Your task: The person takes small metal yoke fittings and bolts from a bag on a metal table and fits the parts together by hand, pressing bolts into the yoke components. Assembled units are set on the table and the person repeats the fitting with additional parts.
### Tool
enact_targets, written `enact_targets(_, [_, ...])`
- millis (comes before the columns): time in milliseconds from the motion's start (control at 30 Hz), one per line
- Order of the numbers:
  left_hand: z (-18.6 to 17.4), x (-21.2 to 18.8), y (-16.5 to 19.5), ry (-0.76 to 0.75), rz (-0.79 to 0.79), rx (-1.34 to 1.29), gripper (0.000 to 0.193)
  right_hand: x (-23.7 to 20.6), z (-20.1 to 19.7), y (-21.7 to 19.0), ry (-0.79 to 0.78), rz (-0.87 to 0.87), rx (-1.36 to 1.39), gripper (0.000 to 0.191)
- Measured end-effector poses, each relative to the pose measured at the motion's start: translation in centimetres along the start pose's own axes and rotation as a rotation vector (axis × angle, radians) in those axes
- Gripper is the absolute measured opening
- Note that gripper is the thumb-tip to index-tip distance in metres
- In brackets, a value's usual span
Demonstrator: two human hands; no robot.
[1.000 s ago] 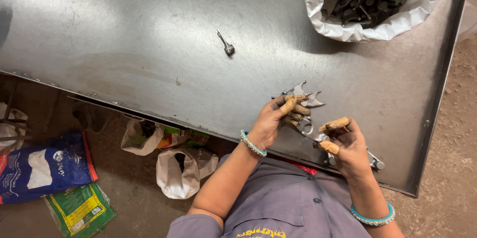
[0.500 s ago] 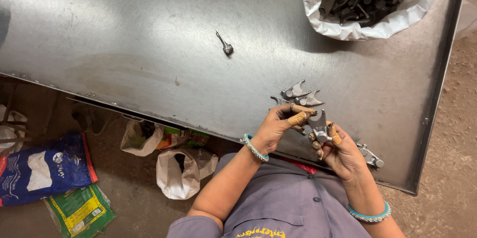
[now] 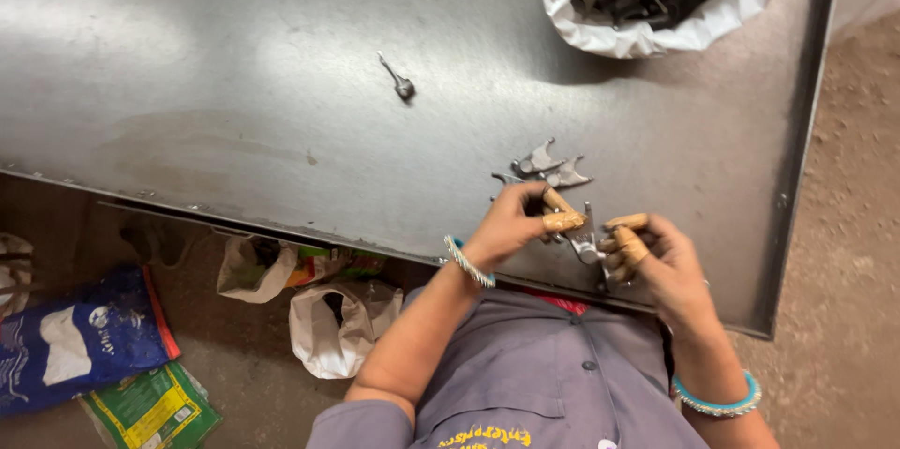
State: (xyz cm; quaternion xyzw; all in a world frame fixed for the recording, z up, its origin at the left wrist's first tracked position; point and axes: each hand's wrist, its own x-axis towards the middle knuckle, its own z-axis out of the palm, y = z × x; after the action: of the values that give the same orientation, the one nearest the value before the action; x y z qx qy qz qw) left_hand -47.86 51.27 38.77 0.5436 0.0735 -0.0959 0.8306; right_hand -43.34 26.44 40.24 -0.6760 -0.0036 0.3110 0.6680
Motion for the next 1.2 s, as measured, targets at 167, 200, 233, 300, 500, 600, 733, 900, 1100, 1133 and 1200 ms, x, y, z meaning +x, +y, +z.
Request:
enact_targets(167, [-1.4, 5.5, 4.0, 0.059, 0.085, 0.558, 0.033, -3.0, -0.7, -2.3, 0.214, -0.012, -0.493, 0.025])
enact_targets(200, [-1.3, 7.1, 4.8, 0.125, 0.133, 0.379, 0.03, -3.7, -0.3, -2.5, 0.223, -0.006, -0.638, 0.029])
enact_targets(233, [-0.9, 8.5, 5.4, 0.193, 0.177, 0.198, 0.027, -4.4, 0.6, -2.3, 0.229, 0.003, -0.783, 0.034])
enact_targets(300, [-0.2, 10.9, 6.5, 0.231, 0.366, -0.288, 0.021, -5.1, 2.6, -1.5, 0.251, -0.046, -0.989, 0.042])
enact_targets(500, [0.3, 8.8, 5.5, 0.146, 0.398, -0.091, 0.032, -4.2, 5.1, 0.4, 0.292, -0.319, -1.207, 0.042])
enact_targets(600, [-0.7, 5.8, 4.4, 0.243, 0.302, 0.021, 0.029, -3.1, 5.2, 0.5, 0.244, -0.475, -1.115, 0.036])
enact_targets(733, [-1.8, 1.5, 2.8, 0.341, 0.296, 0.052, 0.028, -2.0, 4.7, -0.6, 0.209, -0.571, -1.063, 0.044])
enact_targets(900, [-2.2, -2.6, 1.5, 0.451, 0.227, 0.174, 0.03, -1.9, 4.4, -0.5, 0.201, -0.56, -1.043, 0.048])
enact_targets(1100, [-0.3, -4.8, 1.0, 0.466, 0.26, 0.414, 0.031, -1.8, 3.6, 1.3, 0.249, -0.549, -0.953, 0.04])
enact_targets(1133, [0.2, -5.0, 0.9, 0.454, 0.277, 0.427, 0.031, -1.9, 3.3, 1.5, 0.25, -0.522, -0.859, 0.042])
enact_targets(1200, [1.1, -5.1, 0.5, 0.432, 0.309, 0.452, 0.031, -2.1, 2.9, 1.8, 0.227, -0.557, -0.716, 0.048])
